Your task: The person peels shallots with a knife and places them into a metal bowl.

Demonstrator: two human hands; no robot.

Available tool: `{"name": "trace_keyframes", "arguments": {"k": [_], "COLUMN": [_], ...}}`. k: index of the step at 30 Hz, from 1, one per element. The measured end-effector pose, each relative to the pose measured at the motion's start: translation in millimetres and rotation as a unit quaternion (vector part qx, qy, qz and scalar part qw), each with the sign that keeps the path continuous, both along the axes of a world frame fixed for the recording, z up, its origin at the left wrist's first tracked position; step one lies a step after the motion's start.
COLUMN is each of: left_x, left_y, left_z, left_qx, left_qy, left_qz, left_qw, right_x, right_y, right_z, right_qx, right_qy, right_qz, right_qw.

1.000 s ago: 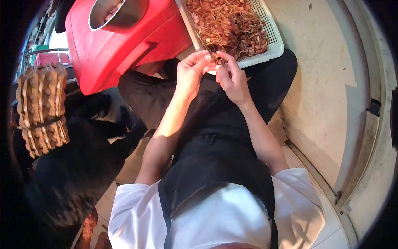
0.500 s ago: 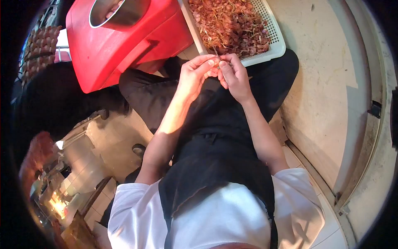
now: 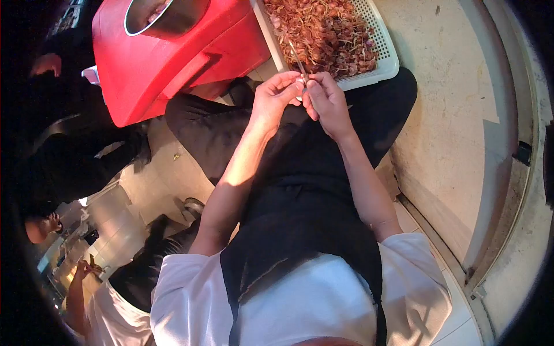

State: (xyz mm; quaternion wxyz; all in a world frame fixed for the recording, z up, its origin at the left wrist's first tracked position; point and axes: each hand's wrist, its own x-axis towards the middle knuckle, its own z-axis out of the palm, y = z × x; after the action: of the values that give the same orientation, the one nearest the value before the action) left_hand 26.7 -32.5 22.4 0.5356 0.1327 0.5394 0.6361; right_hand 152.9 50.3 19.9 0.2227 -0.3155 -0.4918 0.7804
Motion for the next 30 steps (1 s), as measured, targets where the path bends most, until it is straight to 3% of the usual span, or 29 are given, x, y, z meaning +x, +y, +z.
{"name": "trace_keyframes", "arguments": {"k": [3,12,19,23,30], "left_x": [-0.5,2.0,1.6,3.0,-1.0], "left_y": [-0.6,-2.2,-3.8,-3.3,-6.3], "left_z": [-0.3,2.9,2.9,-2.3,-1.6], "left_qx": [0.007,0.046,0.026,0.050,0.089], "left_qy": [-0.024,-0.043,-0.061,-0.073,-0.110], "left_qz": [-0.010,-0.004,0.015,0.035,0.027], "left_qw": [1.000,0.998,0.998,0.995,0.990], "right_x": [2.4,6.9,16.0,13.0,9.9], "right_y": [3.7,10.5,11.5,2.7,-0.7], "right_z": [2.2,-2.0,11.8,22.2,34.3], "right_qx": [-0.057,-0.046,0.113,0.202,0.198], "right_qy": [0.015,0.011,-0.127,-0.131,-0.118], "right_qz": [-0.013,-0.083,0.002,0.035,0.060], "right_qw": [0.998,0.995,0.985,0.970,0.971]}}
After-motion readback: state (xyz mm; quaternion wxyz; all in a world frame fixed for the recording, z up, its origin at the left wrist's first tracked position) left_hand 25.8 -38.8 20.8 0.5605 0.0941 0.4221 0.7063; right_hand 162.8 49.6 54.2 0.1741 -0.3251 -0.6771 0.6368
